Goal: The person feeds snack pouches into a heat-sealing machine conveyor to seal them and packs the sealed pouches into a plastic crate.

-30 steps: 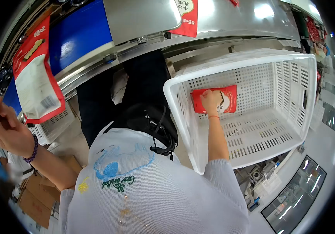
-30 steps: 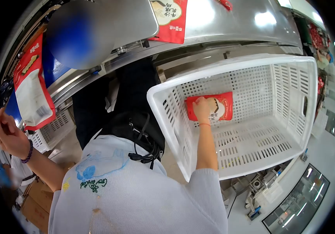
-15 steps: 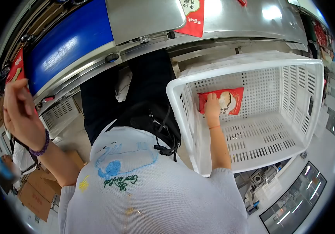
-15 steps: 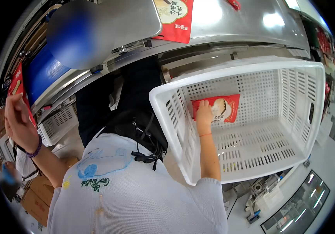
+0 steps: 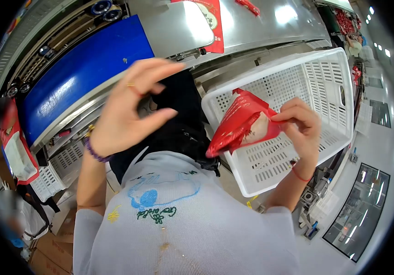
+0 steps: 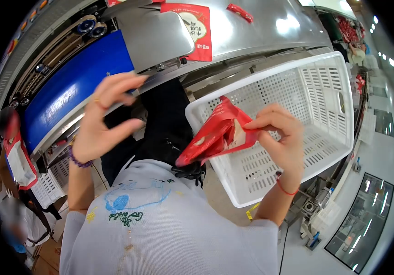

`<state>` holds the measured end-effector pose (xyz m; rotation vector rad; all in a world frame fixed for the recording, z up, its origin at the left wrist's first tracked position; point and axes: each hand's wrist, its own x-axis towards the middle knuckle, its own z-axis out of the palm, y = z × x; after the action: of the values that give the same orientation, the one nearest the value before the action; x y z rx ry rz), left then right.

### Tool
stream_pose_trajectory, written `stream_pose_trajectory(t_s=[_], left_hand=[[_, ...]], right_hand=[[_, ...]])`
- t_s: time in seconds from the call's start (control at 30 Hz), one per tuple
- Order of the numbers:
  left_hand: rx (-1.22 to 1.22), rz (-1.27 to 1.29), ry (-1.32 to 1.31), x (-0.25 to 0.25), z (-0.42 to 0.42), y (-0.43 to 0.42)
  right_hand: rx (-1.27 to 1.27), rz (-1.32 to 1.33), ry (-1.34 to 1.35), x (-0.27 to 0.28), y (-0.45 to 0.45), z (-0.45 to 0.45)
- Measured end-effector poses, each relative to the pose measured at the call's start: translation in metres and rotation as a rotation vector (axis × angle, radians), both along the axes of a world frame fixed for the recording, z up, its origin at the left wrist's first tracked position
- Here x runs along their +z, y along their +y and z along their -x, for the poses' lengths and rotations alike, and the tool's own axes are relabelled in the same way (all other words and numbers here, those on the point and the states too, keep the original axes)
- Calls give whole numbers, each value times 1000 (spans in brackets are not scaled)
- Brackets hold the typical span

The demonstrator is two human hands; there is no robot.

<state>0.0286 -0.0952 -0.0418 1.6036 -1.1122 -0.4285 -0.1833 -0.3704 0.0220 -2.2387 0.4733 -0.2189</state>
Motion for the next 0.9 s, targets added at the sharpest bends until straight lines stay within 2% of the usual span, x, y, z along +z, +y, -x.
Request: stream_pose_trajectory(t_s=[0.07,0.1,0.17,0.3,0.33,0.4,0.43,0.47,0.53,0.57,0.6,0.67,0.7,0.73,0.8,0.83,0.9], left_hand=[[-117,18,-169,2,0,-13],[-197,30,-149,4,1,-17],[-312,117,-155,-1,2,-21],[-507,143,52,-5,2,7],[-478,132,51,-17,-7,19],[-757,175,336,-66,-30,55],[-711,160,336,-86,-24,81],[-503,189,369,-106,-8,109],[-76,255,417,-139,31,164],[142,294,435,-145,44,183],[235,70,752,-146,49,197],[344,71,713,-106,61,188],[406,-9,592,-120,62,189],[417,-110,613,-126,63,189],[451,-201,299,-128,65,196],[452,-200,297,-124,64,200],[473,-173,528,-109,71,206]], right_hand=[[356,-43,-83,36,19,-32],[362,-38,-96,47,31,-48],[629,-157,-177,59,59,-82],[916,-495,-221,50,102,-142],[986,-577,-202,45,115,-155],[928,-805,-156,21,142,-167],[983,-816,-117,7,145,-175],[1010,-1050,-37,-11,142,-176],[1239,-902,-139,-55,135,-180],[1213,-857,-33,-78,136,-171],[1182,-805,75,-99,140,-160],[1167,-468,145,-132,172,-151],[1082,-614,208,-154,186,-146],[984,-751,268,-169,198,-142],[996,-689,256,-181,201,-142],[980,-744,243,-182,201,-142],[965,-849,206,-175,198,-143]])
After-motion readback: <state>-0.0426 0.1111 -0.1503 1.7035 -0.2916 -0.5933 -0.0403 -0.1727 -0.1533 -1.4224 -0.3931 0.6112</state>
